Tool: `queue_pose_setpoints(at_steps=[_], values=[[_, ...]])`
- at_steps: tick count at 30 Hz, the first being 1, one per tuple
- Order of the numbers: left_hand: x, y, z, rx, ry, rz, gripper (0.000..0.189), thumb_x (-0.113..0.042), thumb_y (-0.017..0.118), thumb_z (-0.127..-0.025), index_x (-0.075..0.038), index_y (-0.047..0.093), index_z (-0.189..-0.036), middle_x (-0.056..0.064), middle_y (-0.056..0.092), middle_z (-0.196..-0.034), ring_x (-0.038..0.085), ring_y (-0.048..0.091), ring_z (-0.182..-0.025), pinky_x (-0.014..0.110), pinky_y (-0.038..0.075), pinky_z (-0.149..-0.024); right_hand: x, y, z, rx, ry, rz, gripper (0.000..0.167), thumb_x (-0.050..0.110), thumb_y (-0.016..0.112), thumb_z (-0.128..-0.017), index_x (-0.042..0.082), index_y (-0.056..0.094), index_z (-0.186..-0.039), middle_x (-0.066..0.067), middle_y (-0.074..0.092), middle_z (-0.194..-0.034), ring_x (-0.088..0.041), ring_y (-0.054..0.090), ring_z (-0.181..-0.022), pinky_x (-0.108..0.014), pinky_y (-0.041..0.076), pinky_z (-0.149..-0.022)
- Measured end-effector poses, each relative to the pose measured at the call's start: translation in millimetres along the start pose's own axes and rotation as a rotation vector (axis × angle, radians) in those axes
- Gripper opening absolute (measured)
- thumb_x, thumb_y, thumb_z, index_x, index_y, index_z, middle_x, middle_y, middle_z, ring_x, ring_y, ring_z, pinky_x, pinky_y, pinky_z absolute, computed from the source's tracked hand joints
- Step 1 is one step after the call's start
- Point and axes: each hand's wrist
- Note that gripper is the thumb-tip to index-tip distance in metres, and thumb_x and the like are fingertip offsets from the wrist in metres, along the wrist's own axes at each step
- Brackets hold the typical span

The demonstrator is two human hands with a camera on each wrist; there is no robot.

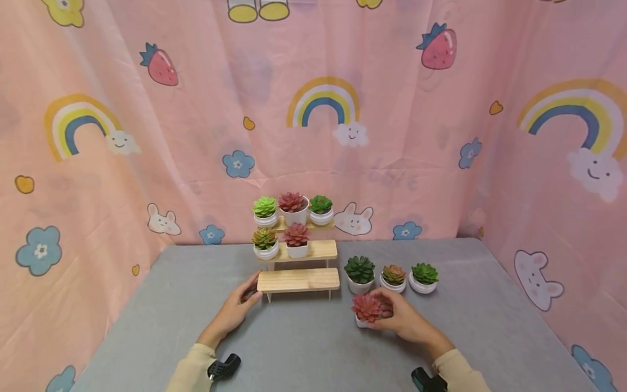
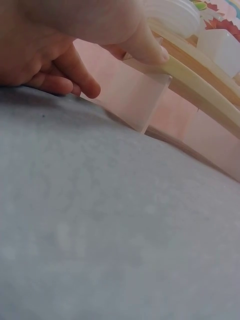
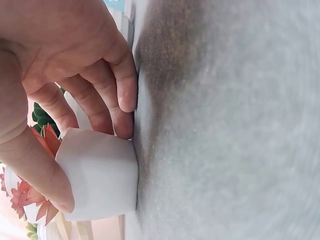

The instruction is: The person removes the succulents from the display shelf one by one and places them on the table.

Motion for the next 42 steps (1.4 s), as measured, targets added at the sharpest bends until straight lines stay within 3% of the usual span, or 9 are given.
queue_pose_setpoints(at_steps=[9, 15, 22, 25, 29, 31, 37, 42], values=[[-0.6, 1.4, -0.2, 0.003, 0.007, 0.016, 0.061, -0.033, 0.060, -0.102, -0.014, 0.039, -0.157, 0.014, 0.050, -0.154, 0.035, 0.046, -0.143, 0.057, 0.041, -0.110, 1.5, 2.7, 0.6, -0.033, -0.011, 0.035, 0.057, 0.007, 0.080, -0.084, -0.012, 0.048, -0.127, -0.006, 0.065, -0.114, 0.004, 0.062, -0.100, -0.020, 0.053, -0.083], [-5.2, 1.0, 1.0, 0.002, 0.013, 0.010, 0.061, -0.031, 0.060, -0.102, -0.013, 0.039, -0.157, 0.014, 0.054, -0.150, 0.035, 0.049, -0.139, 0.055, 0.042, -0.108, 5.1, 1.7, 1.0, -0.031, 0.042, 0.050, 0.060, 0.011, 0.081, -0.085, -0.010, 0.048, -0.131, -0.018, 0.062, -0.120, 0.003, 0.060, -0.099, -0.022, 0.052, -0.083], [-4.7, 0.9, 3.2, 0.003, 0.030, -0.008, 0.060, -0.028, 0.060, -0.103, -0.010, 0.039, -0.156, 0.015, 0.056, -0.148, 0.036, 0.050, -0.138, 0.053, 0.044, -0.106, 8.8, -5.0, 5.8, 0.027, 0.061, 0.050, 0.070, 0.014, 0.078, -0.089, -0.005, 0.041, -0.144, -0.031, 0.052, -0.140, 0.009, 0.055, -0.111, -0.022, 0.051, -0.091], [-2.5, 1.2, 3.9, 0.006, 0.026, -0.004, 0.060, -0.028, 0.060, -0.103, -0.010, 0.039, -0.156, 0.014, 0.055, -0.148, 0.035, 0.050, -0.138, 0.053, 0.044, -0.107, 15.7, -9.6, 11.4, 0.027, 0.064, 0.066, 0.072, 0.014, 0.076, -0.091, -0.003, 0.038, -0.149, -0.032, 0.049, -0.143, 0.003, 0.057, -0.116, -0.028, 0.053, -0.093], [0.4, 1.9, 4.8, 0.007, 0.021, -0.003, 0.060, -0.029, 0.060, -0.103, -0.011, 0.039, -0.156, 0.014, 0.055, -0.148, 0.035, 0.050, -0.138, 0.051, 0.045, -0.107, 29.0, -14.4, 17.8, -0.017, 0.025, 0.136, 0.068, 0.014, 0.073, -0.093, -0.002, 0.039, -0.150, -0.033, 0.052, -0.141, -0.019, 0.063, -0.119, -0.037, 0.055, -0.091], [0.3, 1.8, 4.2, -0.001, 0.012, -0.002, 0.061, -0.030, 0.061, -0.102, -0.013, 0.039, -0.157, 0.013, 0.056, -0.148, 0.033, 0.050, -0.138, 0.050, 0.044, -0.107, 36.2, -16.1, 18.8, -0.059, -0.009, 0.177, 0.063, 0.013, 0.072, -0.094, -0.001, 0.042, -0.148, -0.032, 0.054, -0.138, -0.022, 0.064, -0.118, -0.039, 0.056, -0.090], [-4.4, -0.8, 1.2, -0.005, 0.006, -0.001, 0.062, -0.033, 0.061, -0.102, -0.014, 0.039, -0.157, 0.013, 0.055, -0.149, 0.033, 0.050, -0.138, 0.052, 0.043, -0.108, 57.0, -20.3, 18.5, -0.185, -0.081, 0.221, 0.051, 0.010, 0.067, -0.097, -0.003, 0.048, -0.143, -0.030, 0.056, -0.135, -0.001, 0.063, -0.111, -0.027, 0.056, -0.088], [-3.3, -1.0, -0.1, -0.001, -0.002, -0.008, 0.062, -0.034, 0.060, -0.102, -0.014, 0.039, -0.157, 0.013, 0.055, -0.149, 0.034, 0.050, -0.138, 0.051, 0.042, -0.107, 67.5, -21.6, 13.8, -0.238, -0.118, 0.214, 0.042, 0.007, 0.062, -0.099, -0.001, 0.052, -0.139, -0.019, 0.062, -0.130, 0.002, 0.063, -0.108, -0.023, 0.055, -0.087]])
Point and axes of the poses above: each hand's wrist, its own z-axis away from the middle knuckle, its own y-axis out of the palm, x = y × z
